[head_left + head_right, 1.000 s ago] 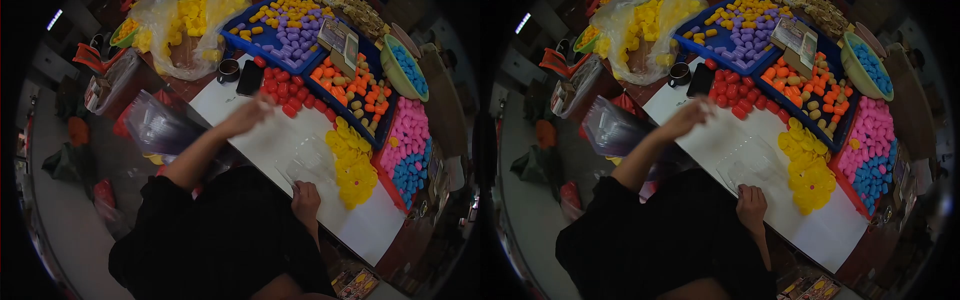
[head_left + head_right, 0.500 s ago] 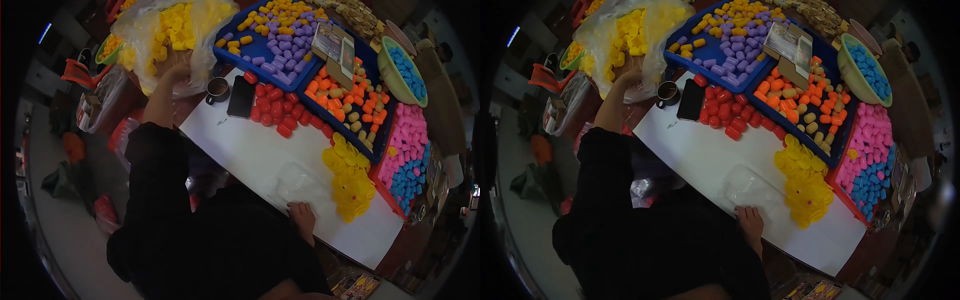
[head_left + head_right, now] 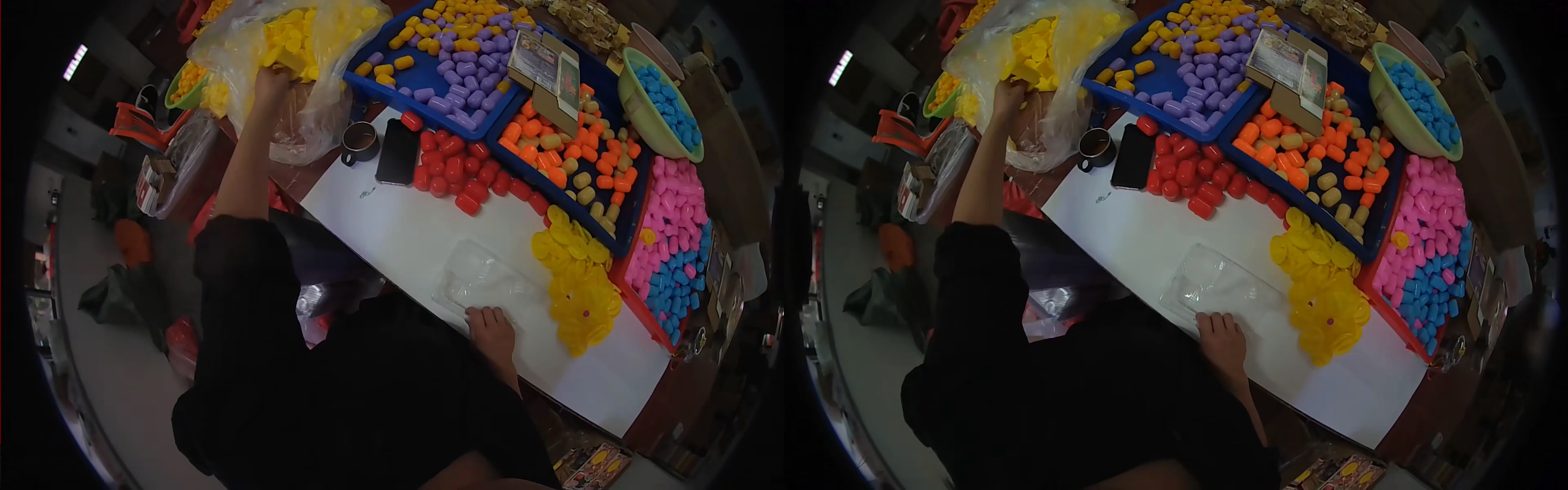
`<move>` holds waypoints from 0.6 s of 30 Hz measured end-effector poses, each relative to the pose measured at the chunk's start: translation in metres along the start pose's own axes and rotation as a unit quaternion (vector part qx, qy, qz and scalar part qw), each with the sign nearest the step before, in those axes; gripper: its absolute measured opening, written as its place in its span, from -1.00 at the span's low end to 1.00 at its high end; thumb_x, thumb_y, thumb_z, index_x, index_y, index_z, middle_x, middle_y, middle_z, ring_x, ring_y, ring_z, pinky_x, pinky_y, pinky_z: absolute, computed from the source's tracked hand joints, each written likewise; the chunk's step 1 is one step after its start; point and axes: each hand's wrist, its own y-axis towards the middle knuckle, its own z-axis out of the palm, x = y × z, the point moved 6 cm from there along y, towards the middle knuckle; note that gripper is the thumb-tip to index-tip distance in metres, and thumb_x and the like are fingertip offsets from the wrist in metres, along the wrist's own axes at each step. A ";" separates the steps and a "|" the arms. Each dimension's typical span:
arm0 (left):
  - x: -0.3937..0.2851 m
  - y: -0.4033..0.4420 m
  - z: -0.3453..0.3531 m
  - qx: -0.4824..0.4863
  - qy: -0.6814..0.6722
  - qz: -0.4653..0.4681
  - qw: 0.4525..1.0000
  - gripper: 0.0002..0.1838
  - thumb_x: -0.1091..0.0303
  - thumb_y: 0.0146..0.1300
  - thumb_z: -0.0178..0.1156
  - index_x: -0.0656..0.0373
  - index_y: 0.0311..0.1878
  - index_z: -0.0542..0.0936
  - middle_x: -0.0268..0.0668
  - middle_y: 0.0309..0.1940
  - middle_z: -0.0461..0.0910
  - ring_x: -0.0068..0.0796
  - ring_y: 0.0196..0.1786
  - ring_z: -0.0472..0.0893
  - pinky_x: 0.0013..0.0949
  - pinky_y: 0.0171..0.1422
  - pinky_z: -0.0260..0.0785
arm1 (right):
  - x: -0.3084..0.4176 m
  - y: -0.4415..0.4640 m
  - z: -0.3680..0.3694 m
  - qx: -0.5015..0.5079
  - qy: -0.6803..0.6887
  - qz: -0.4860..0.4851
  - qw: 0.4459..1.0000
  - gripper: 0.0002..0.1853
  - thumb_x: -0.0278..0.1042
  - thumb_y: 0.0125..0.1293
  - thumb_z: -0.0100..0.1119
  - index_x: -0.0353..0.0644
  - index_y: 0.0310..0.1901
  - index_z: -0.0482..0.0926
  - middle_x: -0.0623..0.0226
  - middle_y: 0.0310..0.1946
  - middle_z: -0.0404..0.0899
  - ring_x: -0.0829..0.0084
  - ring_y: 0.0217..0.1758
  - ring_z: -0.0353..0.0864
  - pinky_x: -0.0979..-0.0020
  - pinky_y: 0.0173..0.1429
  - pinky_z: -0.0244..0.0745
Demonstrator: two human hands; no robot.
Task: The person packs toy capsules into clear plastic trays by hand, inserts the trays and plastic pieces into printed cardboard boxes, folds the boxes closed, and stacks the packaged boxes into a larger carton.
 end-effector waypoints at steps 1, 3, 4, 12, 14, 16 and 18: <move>-0.003 -0.008 0.019 0.056 -0.050 -0.001 0.997 -0.72 0.56 0.14 0.02 0.37 -0.04 0.46 -0.15 -0.12 0.55 -0.31 -0.14 0.59 -0.30 -0.10 0.46 | 0.001 0.005 -0.001 0.012 0.001 0.002 1.000 -0.71 -0.35 0.06 0.20 -0.11 -0.14 0.49 0.35 -0.36 0.44 0.31 -0.25 0.43 0.36 -0.23 0.42; -0.060 -0.084 0.076 0.168 -0.083 -0.021 0.982 -0.75 0.55 0.15 0.09 0.33 -0.07 0.47 -0.27 -0.19 0.54 -0.46 -0.20 0.56 -0.41 -0.13 0.43 | 0.004 0.022 -0.028 -0.041 0.089 0.021 0.995 -0.50 -0.31 0.01 0.31 -0.19 0.03 0.43 0.24 -0.17 0.47 0.21 -0.09 0.44 0.31 -0.06 0.44; -0.082 -0.133 0.100 0.222 -0.065 -0.036 0.972 -0.76 0.51 0.16 0.14 0.30 -0.08 0.48 -0.32 -0.23 0.55 -0.55 -0.25 0.55 -0.48 -0.16 0.42 | 0.003 0.029 -0.047 -0.088 0.155 0.050 0.983 -0.39 -0.29 -0.03 0.36 -0.22 0.09 0.38 0.19 -0.08 0.45 0.15 0.00 0.40 0.28 0.03 0.41; -0.098 -0.334 0.176 0.585 -0.134 -0.082 0.796 -0.84 0.44 0.19 0.21 0.23 -0.19 0.48 -0.34 -0.32 0.56 -0.64 -0.25 0.52 -0.49 -0.10 0.39 | 0.001 0.030 -0.073 -0.090 0.302 0.045 0.948 -0.28 -0.35 -0.17 0.46 -0.24 0.11 0.36 0.13 0.06 0.45 0.17 0.13 0.44 0.31 0.10 0.43; -0.093 -0.332 0.169 0.546 -0.188 -0.081 0.812 -0.83 0.42 0.20 0.19 0.21 -0.17 0.48 -0.33 -0.29 0.56 -0.62 -0.22 0.52 -0.47 -0.07 0.38 | -0.001 0.026 -0.067 -0.099 0.281 0.059 0.953 -0.30 -0.37 -0.16 0.44 -0.24 0.10 0.36 0.13 0.02 0.47 0.18 0.06 0.49 0.32 0.08 0.44; -0.095 -0.334 0.163 0.500 -0.238 -0.081 0.829 -0.82 0.41 0.22 0.18 0.20 -0.14 0.47 -0.31 -0.26 0.56 -0.59 -0.20 0.52 -0.46 -0.05 0.37 | 0.008 0.029 -0.063 -0.092 0.183 0.038 0.978 -0.40 -0.44 -0.10 0.32 -0.25 0.06 0.36 0.19 -0.05 0.47 0.20 0.00 0.48 0.32 0.00 0.47; -0.106 -0.359 0.168 0.584 -0.116 0.016 0.803 -0.82 0.39 0.25 0.14 0.19 -0.11 0.47 -0.33 -0.21 0.54 -0.55 -0.16 0.50 -0.45 -0.01 0.34 | 0.012 0.033 -0.048 -0.082 0.178 0.046 0.980 -0.41 -0.38 -0.08 0.32 -0.24 0.06 0.36 0.21 -0.06 0.47 0.21 0.00 0.47 0.31 0.00 0.47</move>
